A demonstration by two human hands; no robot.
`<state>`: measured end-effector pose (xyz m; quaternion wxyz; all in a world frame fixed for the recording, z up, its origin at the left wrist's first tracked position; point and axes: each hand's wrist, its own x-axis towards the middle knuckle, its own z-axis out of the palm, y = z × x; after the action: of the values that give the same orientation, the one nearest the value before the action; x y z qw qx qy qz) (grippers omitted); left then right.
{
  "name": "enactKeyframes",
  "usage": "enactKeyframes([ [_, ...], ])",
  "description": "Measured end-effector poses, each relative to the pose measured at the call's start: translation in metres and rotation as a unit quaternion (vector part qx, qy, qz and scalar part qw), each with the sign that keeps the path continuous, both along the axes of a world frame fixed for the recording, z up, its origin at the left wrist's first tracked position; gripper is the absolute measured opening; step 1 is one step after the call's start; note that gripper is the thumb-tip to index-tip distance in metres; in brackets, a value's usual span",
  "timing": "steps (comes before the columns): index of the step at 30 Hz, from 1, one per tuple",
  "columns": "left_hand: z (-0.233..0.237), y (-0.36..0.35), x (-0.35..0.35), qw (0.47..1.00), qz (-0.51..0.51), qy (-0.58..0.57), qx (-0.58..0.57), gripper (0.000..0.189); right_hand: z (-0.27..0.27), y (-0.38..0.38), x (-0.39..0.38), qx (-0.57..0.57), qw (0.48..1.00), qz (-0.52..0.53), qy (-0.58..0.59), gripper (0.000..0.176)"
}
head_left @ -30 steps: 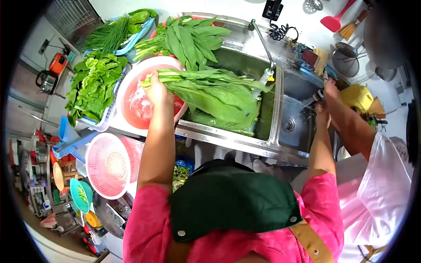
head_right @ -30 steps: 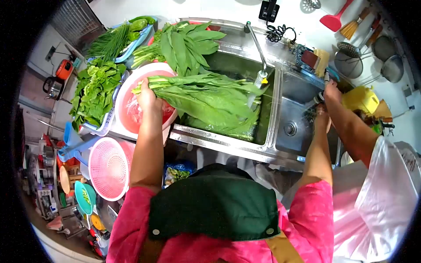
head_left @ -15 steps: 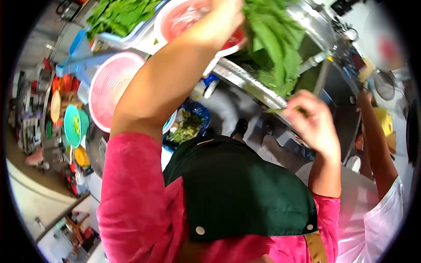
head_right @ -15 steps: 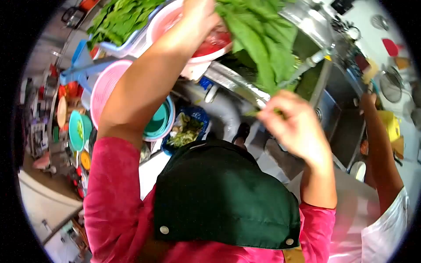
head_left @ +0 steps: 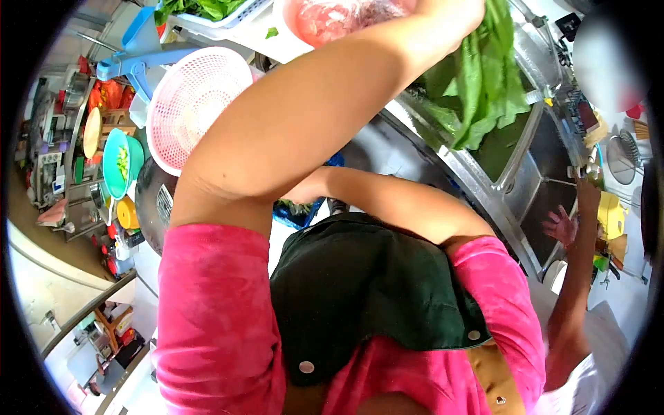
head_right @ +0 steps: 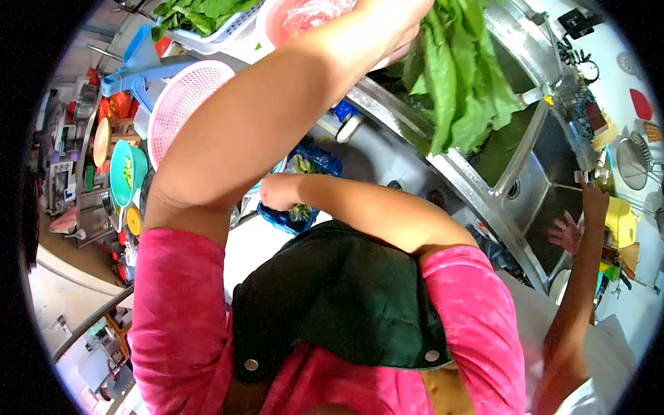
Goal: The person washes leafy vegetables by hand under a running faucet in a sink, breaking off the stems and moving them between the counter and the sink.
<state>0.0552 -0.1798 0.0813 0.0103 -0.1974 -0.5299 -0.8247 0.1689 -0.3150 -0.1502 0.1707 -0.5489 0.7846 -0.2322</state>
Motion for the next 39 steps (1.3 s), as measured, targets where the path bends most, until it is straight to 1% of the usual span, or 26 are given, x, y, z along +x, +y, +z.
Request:
enactKeyframes([
  [1, 0.004, -0.001, -0.003, 0.988, 0.017, -0.078, -0.135, 0.047, 0.012, 0.021, 0.002, -0.052, 0.959, -0.146, -0.236, 0.017],
  [2, -0.004, -0.003, -0.003, 0.993, 0.043, 0.019, -0.109, 0.043, 0.028, 0.051, 0.007, -0.104, 0.841, -0.287, -0.448, 0.017],
  [3, -0.007, -0.006, -0.005, 0.976, 0.004, 0.034, -0.214, 0.038, 0.031, 0.088, 0.013, -0.143, 0.825, -0.331, -0.435, 0.017],
  [4, -0.015, 0.004, 0.007, 0.995, -0.101, -0.019, 0.013, 0.020, 0.031, 0.127, 0.023, -0.184, 0.806, -0.379, -0.416, 0.017],
  [5, -0.018, 0.006, 0.005, 0.994, -0.090, 0.005, -0.061, 0.018, 0.024, 0.163, 0.037, -0.262, 0.660, -0.501, -0.495, 0.012],
  [8, -0.043, 0.049, 0.030, 0.987, -0.058, 0.061, -0.137, 0.016, 0.019, 0.284, 0.077, -0.290, 0.497, -0.750, -0.326, 0.012],
  [10, -0.074, 0.090, 0.043, 0.970, -0.096, 0.090, -0.204, 0.014, 0.014, 0.342, 0.097, -0.305, 0.445, -0.821, -0.187, 0.022],
  [12, -0.108, 0.136, 0.051, 0.949, -0.095, 0.135, -0.270, 0.018, 0.028, 0.359, 0.088, -0.327, 0.521, -0.789, -0.019, 0.043],
  [15, -0.172, 0.210, 0.045, 0.954, -0.101, 0.032, -0.279, 0.022, 0.042, 0.386, 0.051, -0.201, 0.590, -0.779, -0.073, 0.102],
  [16, -0.187, 0.231, 0.042, 0.951, -0.119, -0.033, -0.283, 0.023, 0.053, 0.396, 0.035, -0.140, 0.552, -0.790, -0.227, 0.106],
  [18, -0.211, 0.269, 0.034, 0.930, -0.164, -0.244, -0.219, 0.027, -0.002, 0.422, 0.010, -0.179, 0.505, -0.821, -0.194, 0.096],
  [20, -0.215, 0.289, 0.021, 0.899, -0.201, -0.314, -0.229, 0.031, -0.039, 0.450, -0.005, -0.233, 0.459, -0.846, -0.140, 0.075],
  [21, -0.217, 0.294, 0.016, 0.877, -0.295, -0.349, -0.148, 0.035, -0.055, 0.464, -0.013, -0.263, 0.448, -0.830, -0.200, 0.059],
  [22, -0.222, 0.297, 0.010, 0.840, -0.381, -0.380, -0.064, 0.040, -0.065, 0.463, -0.022, -0.392, 0.407, -0.813, -0.141, 0.056],
  [23, -0.242, 0.306, -0.002, 0.878, -0.422, -0.199, -0.109, 0.034, -0.058, 0.463, -0.030, -0.433, 0.360, -0.806, -0.183, 0.056],
  [25, -0.290, 0.292, -0.022, 0.838, -0.358, -0.036, -0.411, 0.047, -0.054, 0.474, -0.040, -0.461, 0.269, -0.786, -0.312, 0.053],
  [26, -0.312, 0.279, -0.021, 0.779, -0.307, 0.035, -0.546, 0.053, -0.064, 0.488, -0.039, -0.411, 0.329, -0.755, -0.390, 0.045],
  [28, -0.288, 0.250, -0.018, 0.757, -0.385, -0.040, -0.527, 0.059, -0.122, 0.523, -0.043, -0.678, 0.077, -0.595, -0.426, 0.028],
  [30, -0.280, 0.233, -0.012, 0.703, -0.482, -0.127, -0.508, 0.064, -0.041, 0.526, -0.038, -0.672, 0.101, -0.645, -0.349, 0.021],
  [31, -0.289, 0.226, -0.005, 0.679, -0.501, -0.153, -0.515, 0.064, -0.053, 0.547, -0.031, -0.670, 0.136, -0.642, -0.347, 0.027],
  [32, -0.325, 0.212, 0.005, 0.697, -0.508, -0.139, -0.487, 0.062, -0.018, 0.552, -0.028, -0.667, 0.120, -0.665, -0.313, 0.035],
  [34, -0.365, 0.193, 0.007, 0.725, -0.497, -0.118, -0.462, 0.060, 0.001, 0.586, -0.018, -0.664, 0.215, -0.656, -0.287, 0.037],
  [36, -0.366, 0.184, 0.005, 0.609, -0.497, 0.054, -0.616, 0.062, 0.049, 0.575, -0.016, -0.607, 0.273, -0.696, -0.269, 0.023],
  [37, -0.355, 0.187, 0.002, 0.614, -0.486, 0.049, -0.620, 0.062, 0.040, 0.573, -0.014, -0.562, 0.280, -0.717, -0.302, 0.023],
  [38, -0.336, 0.199, -0.004, 0.668, -0.419, 0.022, -0.615, 0.064, 0.031, 0.560, -0.015, -0.517, 0.283, -0.736, -0.333, 0.027],
  [39, -0.316, 0.217, -0.008, 0.717, -0.350, -0.004, -0.603, 0.067, -0.025, 0.562, -0.007, -0.421, 0.341, -0.783, -0.306, 0.033],
])
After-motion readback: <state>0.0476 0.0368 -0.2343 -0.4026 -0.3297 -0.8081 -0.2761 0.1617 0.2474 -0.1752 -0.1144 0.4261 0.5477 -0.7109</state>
